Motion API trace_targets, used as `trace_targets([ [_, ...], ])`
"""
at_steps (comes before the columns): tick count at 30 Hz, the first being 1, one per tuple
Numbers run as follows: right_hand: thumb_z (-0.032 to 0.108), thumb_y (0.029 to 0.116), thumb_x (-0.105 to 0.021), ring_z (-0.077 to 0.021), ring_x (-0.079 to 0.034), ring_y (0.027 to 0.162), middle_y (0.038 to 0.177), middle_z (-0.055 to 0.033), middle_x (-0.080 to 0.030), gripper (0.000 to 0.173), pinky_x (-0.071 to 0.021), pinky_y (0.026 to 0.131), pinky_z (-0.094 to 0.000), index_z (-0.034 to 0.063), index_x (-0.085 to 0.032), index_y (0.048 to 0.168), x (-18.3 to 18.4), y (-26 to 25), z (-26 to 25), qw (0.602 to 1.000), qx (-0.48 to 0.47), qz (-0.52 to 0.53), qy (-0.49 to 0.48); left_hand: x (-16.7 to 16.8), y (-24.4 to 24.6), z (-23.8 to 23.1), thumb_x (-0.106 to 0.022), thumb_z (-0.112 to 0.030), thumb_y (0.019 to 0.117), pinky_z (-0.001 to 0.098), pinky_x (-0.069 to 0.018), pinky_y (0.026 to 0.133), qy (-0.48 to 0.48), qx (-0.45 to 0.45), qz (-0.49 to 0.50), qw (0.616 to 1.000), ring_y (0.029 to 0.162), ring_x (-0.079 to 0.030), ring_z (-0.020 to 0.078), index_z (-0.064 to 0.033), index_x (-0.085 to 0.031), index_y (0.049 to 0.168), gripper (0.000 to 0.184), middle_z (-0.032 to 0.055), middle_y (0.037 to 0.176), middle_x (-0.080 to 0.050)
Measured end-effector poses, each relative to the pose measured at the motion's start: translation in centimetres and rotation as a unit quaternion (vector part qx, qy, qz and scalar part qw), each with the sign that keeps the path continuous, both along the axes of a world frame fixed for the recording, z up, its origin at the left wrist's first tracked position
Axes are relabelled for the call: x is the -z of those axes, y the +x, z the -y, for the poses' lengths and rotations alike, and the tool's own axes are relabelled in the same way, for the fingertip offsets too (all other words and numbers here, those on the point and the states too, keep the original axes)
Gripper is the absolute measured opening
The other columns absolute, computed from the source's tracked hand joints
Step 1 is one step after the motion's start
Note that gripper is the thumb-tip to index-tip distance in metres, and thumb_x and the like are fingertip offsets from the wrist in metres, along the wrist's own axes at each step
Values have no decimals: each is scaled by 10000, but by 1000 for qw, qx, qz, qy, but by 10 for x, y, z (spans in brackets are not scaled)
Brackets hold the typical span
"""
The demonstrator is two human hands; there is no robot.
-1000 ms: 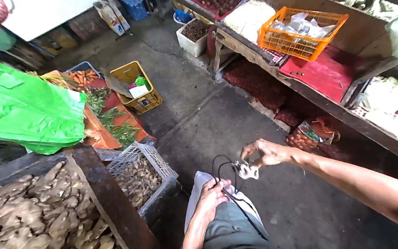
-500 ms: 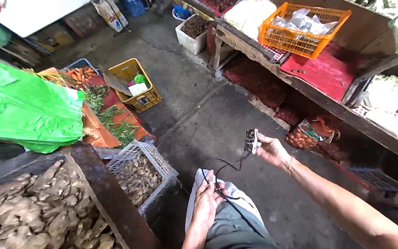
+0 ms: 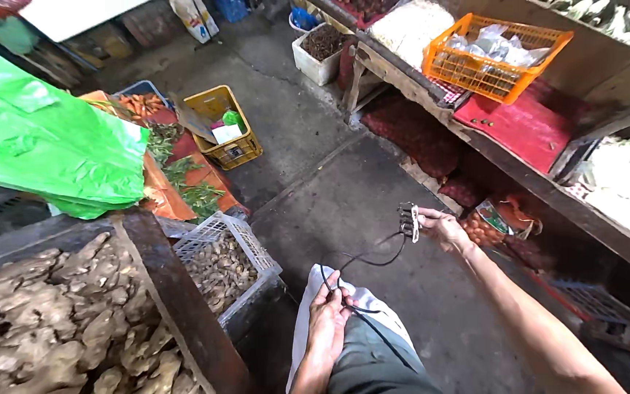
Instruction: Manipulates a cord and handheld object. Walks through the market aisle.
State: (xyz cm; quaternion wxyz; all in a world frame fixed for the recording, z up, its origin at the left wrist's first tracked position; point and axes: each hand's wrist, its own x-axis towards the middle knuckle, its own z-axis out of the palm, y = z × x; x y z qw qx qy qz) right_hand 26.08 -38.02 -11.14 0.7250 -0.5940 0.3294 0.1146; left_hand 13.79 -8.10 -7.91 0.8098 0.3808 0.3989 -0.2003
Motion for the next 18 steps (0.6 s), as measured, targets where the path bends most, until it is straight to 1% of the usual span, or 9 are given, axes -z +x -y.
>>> trace_targets([
  [3, -10, 1050, -383, -161, -727, 811, 948, -58, -721, 253, -628, 733, -324, 55, -549, 1230, -2, -4, 4, 996, -9, 19, 89, 1, -1, 3, -425, 81, 1034, 326, -593, 648, 28, -8, 20, 999, 672, -664, 174, -58, -389, 1518, 505, 89, 887, -652],
  [5, -26, 996, -413, -189, -740, 852, 1005, -73, -745, 317, -635, 763, -352, 87, -589, 1234, 7, -5, 19, 987, -48, 52, 142, 3, -3, 5, -427, 85, 1025, 294, -577, 634, 47, 11, 51, 998, 664, -651, 150, -67, -350, 1552, 553, 88, 927, -666],
  [7, -17, 953, -438, -158, -733, 858, 1014, -44, -736, 355, -633, 773, -335, 108, -592, 1248, 6, -3, 26, 984, -84, 68, 143, 5, -4, 5, -410, 78, 1021, 257, -554, 623, 66, 59, 94, 992, 663, -636, 115, -59, -303, 1575, 580, 77, 982, -686],
  [9, 18, 935, -376, -118, -714, 793, 916, -21, -728, 303, -619, 716, -296, 106, -620, 1091, -10, 0, 19, 988, -65, 67, 125, 7, -2, 4, -413, 63, 1022, 243, -542, 622, 64, 97, 123, 986, 662, -622, 98, -60, -289, 1589, 594, 74, 1016, -693],
  [11, 95, 904, -337, -129, -691, 776, 863, -18, -709, 302, -596, 694, -314, 125, -632, 957, -24, 3, 9, 988, -64, 52, 133, 7, 0, 1, -410, 48, 1019, 250, -543, 631, 49, 128, 143, 980, 664, -619, 102, -55, -321, 1579, 577, 77, 1020, -698],
  [13, 211, 909, -343, -131, -677, 775, 855, -4, -705, 305, -573, 682, -316, 166, -644, 894, -34, 1, -2, 980, -129, 21, 151, 4, 4, -2, -391, 34, 1018, 263, -558, 650, 34, 160, 161, 973, 685, -640, 112, -49, -349, 1566, 556, 79, 1024, -707],
  [16, 465, 1028, -184, -96, -636, 707, 784, 48, -674, 530, -534, 632, -285, 227, -600, 800, -43, -6, -32, 959, -219, -59, 167, -2, 11, -7, -432, 51, 994, 327, -615, 733, 60, 210, 168, 961, 827, -731, 185, 2, -509, 1397, 413, 124, 1106, -730],
  [17, 471, 1077, -174, -90, -606, 651, 726, 46, -631, 554, -512, 598, -268, 203, -558, 781, -45, -9, -44, 956, -238, -98, 138, -5, 14, -9, -472, 54, 985, 331, -612, 770, 94, 235, 162, 954, 891, -731, 189, 14, -574, 1297, 330, 125, 1142, -718],
  [18, 402, 1111, -245, -93, -590, 612, 699, 25, -611, 498, -506, 576, -258, 152, -554, 811, -46, -13, -54, 949, -268, -136, 97, -9, 17, -10, -500, 53, 976, 325, -604, 788, 116, 250, 152, 949, 915, -717, 183, 26, -616, 1211, 263, 128, 1149, -696],
])
